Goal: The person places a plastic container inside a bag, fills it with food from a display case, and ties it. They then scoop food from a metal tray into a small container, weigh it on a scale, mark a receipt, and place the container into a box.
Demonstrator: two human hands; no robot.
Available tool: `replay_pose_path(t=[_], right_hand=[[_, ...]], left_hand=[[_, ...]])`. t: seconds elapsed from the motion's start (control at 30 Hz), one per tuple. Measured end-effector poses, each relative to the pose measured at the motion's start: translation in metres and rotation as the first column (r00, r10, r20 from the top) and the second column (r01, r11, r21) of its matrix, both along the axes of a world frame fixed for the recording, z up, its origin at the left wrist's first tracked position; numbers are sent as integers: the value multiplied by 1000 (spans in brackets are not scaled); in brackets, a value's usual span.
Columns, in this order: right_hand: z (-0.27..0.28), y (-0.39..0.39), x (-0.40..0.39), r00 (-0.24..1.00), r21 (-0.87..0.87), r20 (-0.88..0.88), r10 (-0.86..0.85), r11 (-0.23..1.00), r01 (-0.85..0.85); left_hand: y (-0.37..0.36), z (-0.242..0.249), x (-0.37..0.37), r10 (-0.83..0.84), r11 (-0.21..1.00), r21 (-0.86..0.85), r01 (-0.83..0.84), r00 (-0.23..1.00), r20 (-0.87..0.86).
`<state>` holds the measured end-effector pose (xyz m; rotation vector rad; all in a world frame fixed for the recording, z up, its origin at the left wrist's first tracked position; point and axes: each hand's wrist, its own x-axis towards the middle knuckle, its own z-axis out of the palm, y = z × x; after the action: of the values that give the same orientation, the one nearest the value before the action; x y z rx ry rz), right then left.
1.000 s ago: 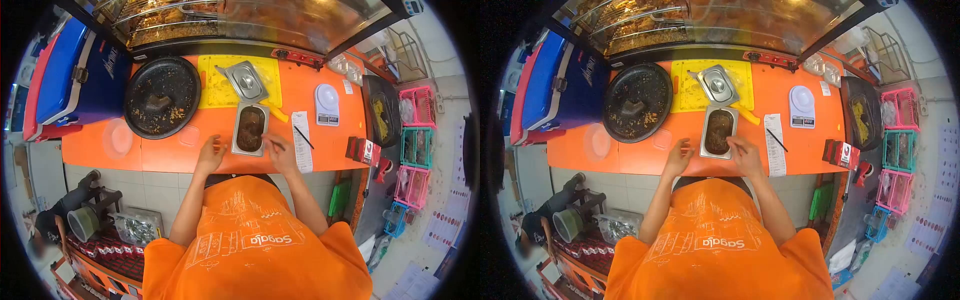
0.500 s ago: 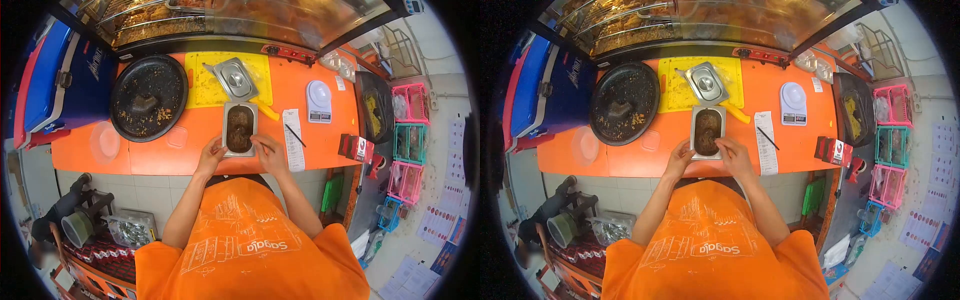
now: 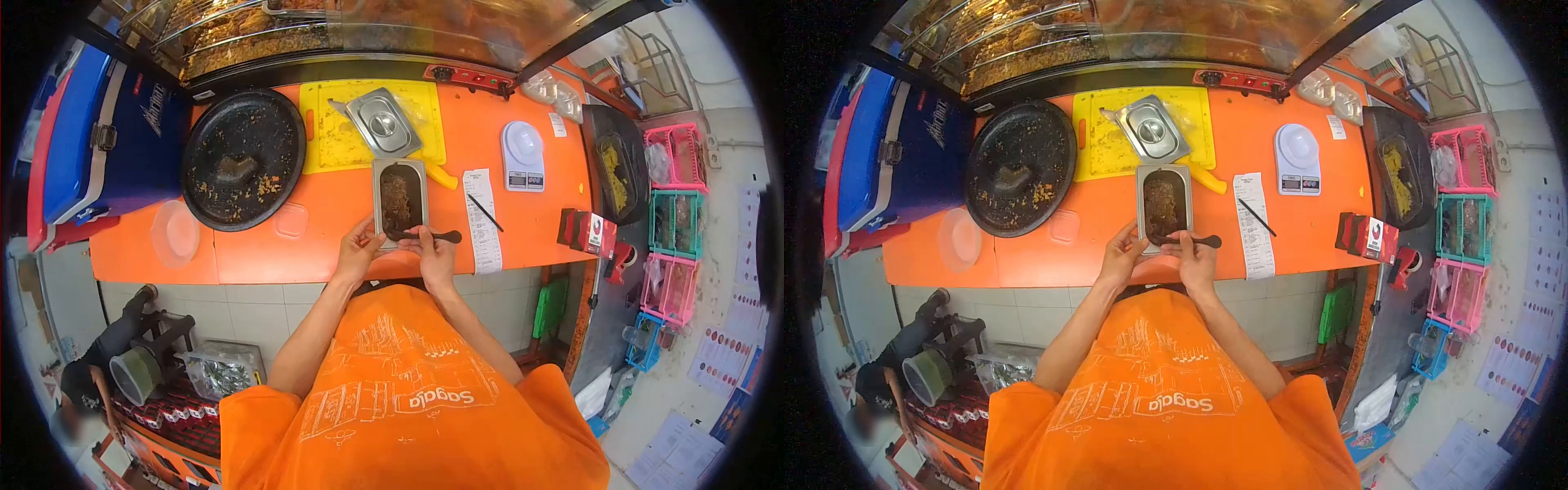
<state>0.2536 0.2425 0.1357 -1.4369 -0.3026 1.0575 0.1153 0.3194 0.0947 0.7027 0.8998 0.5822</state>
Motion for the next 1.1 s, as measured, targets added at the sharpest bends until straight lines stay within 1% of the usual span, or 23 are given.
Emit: replay_pose_path(t=[0.03,0.1,0.13,0.2,0.23,0.3,0.33,0.4,0.53,0.6,0.73,0.8,0.9,0.93,1.0,1.1], right_hand=[[-4,0,2,1000,1,1,-1,1000,1],[-12,0,5,992,52,-110,-55,997,61],[-14,0,6,992,57,-108,-58,996,64],[-16,2,9,948,54,-234,-216,971,235],[-19,1,12,949,64,-232,-213,970,234],[-24,-5,19,898,32,-300,-322,937,347],[-26,-7,23,898,38,-300,-323,936,349],[-24,-11,31,863,55,-364,-350,917,394],[-2,-9,44,871,77,-361,-333,920,384],[12,-7,53,887,150,-311,-340,905,399],[20,-7,77,888,208,-285,-362,881,426],[23,-5,93,894,281,-243,-376,855,435],[30,-4,115,891,291,-195,-410,843,452],[32,-4,122,890,295,-196,-412,841,454],[37,0,138,877,299,-147,-458,824,481],[42,3,159,863,307,-124,-490,808,503]], left_hand=[[0,1,0,-1,1000,1,1,1000,1],[1,2,-1,-13,1000,-1,13,1000,-3],[1,1,-1,-16,1000,3,16,1000,-1],[3,3,1,-60,995,76,67,994,-95],[4,6,2,-58,994,85,66,994,-92],[4,14,3,-2,999,50,7,995,-98],[6,19,2,-4,998,55,9,995,-96],[8,28,0,9,999,34,-7,998,-68],[13,42,5,-5,996,88,10,998,-57],[18,51,11,-14,997,79,15,1000,-6],[25,66,32,-83,989,124,85,996,-24],[30,73,49,-96,990,99,97,995,-17],[36,65,70,-129,981,150,124,991,28],[37,66,77,-132,980,154,126,991,28],[41,67,97,-157,978,156,142,984,87],[43,65,123,-156,980,139,142,983,97]])
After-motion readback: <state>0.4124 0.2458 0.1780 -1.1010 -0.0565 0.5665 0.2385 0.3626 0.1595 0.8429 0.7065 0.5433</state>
